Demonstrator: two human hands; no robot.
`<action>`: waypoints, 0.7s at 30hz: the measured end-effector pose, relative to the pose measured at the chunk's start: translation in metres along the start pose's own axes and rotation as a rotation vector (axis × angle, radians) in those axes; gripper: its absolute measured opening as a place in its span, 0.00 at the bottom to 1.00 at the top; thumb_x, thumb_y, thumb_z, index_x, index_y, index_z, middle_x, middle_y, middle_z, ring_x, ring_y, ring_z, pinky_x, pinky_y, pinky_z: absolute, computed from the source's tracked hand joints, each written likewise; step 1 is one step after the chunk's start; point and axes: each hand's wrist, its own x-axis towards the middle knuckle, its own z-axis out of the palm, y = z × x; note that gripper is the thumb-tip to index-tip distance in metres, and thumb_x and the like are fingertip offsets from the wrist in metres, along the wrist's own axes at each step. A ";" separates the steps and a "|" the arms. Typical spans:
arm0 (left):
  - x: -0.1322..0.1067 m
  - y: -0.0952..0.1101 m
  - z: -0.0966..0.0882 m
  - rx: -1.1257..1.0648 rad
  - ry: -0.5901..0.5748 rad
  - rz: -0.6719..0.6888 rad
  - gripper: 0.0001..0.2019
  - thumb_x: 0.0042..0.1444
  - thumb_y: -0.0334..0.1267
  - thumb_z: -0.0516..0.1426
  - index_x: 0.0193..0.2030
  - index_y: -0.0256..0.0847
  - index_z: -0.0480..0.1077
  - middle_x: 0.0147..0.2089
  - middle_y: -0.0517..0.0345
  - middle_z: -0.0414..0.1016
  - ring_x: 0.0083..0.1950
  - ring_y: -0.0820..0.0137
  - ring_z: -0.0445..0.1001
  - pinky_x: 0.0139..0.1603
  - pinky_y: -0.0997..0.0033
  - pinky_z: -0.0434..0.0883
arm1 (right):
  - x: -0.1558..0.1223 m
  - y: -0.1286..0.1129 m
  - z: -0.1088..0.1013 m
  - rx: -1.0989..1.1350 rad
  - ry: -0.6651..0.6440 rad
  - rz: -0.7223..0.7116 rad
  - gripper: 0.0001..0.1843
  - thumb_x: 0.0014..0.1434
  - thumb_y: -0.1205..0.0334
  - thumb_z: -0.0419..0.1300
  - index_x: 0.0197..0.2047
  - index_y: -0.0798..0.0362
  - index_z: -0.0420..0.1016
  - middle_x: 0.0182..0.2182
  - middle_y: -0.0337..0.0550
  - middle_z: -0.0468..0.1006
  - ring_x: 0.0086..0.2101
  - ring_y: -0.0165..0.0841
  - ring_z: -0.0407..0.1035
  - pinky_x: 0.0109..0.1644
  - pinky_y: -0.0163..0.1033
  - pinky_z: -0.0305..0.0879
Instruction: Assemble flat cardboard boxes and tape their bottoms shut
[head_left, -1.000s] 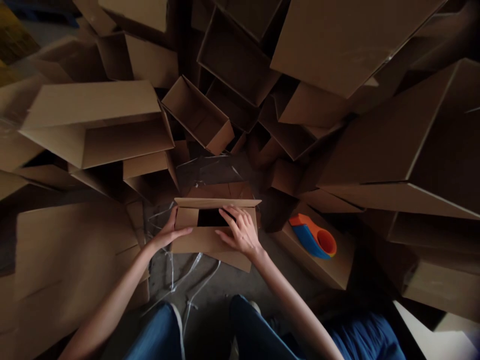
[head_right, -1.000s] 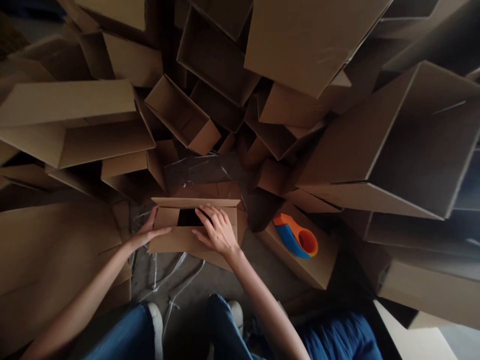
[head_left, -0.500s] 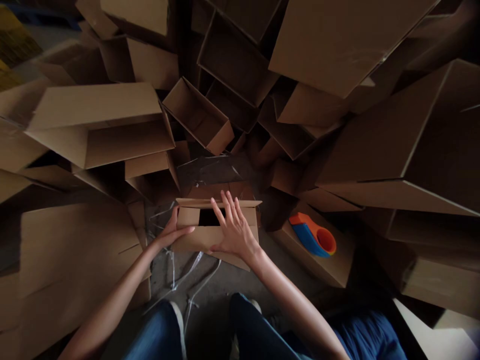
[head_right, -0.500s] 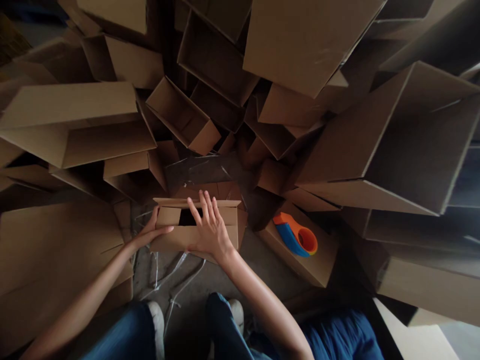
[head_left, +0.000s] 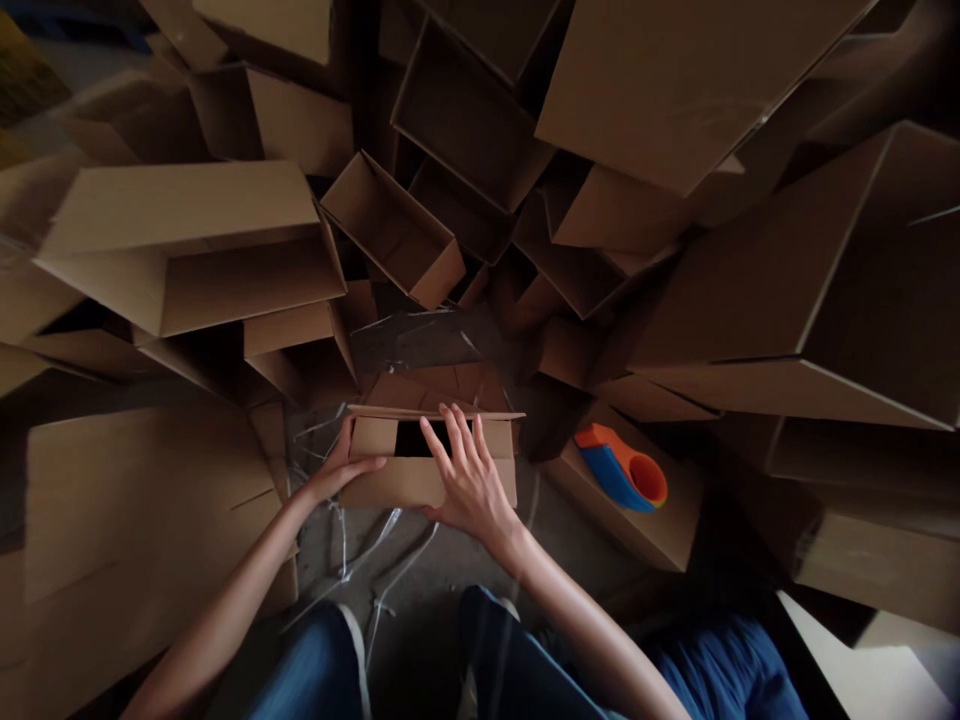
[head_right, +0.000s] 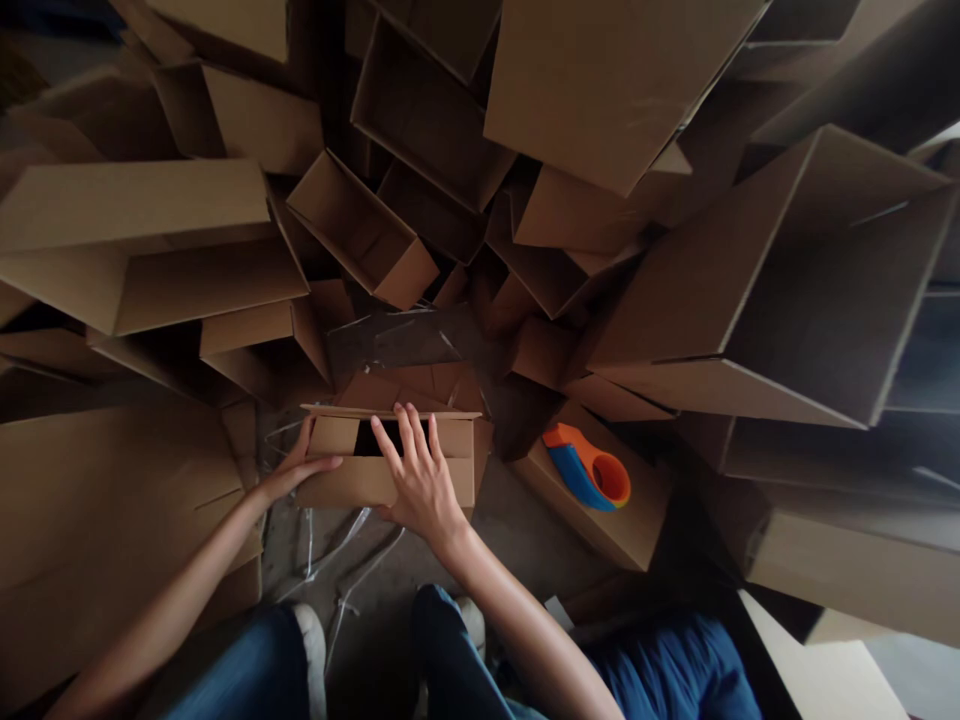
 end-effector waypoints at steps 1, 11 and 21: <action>0.000 0.000 0.000 -0.006 -0.001 0.000 0.41 0.42 0.46 0.67 0.62 0.45 0.56 0.60 0.45 0.69 0.63 0.52 0.68 0.62 0.52 0.66 | -0.001 0.000 0.001 0.004 0.004 -0.002 0.73 0.36 0.45 0.75 0.74 0.57 0.36 0.72 0.61 0.39 0.69 0.57 0.35 0.71 0.62 0.33; -0.001 0.000 -0.002 -0.014 -0.067 0.043 0.45 0.45 0.48 0.67 0.67 0.45 0.50 0.68 0.45 0.61 0.68 0.54 0.61 0.67 0.51 0.59 | -0.007 -0.001 0.001 0.015 0.020 0.002 0.66 0.44 0.48 0.70 0.74 0.60 0.37 0.71 0.58 0.46 0.70 0.50 0.39 0.73 0.56 0.33; 0.001 -0.001 -0.003 0.044 -0.079 0.116 0.43 0.47 0.50 0.66 0.67 0.47 0.52 0.71 0.48 0.54 0.70 0.54 0.57 0.69 0.55 0.56 | -0.007 -0.003 0.001 0.059 0.045 0.023 0.62 0.46 0.52 0.68 0.74 0.63 0.37 0.70 0.56 0.51 0.68 0.48 0.45 0.73 0.54 0.35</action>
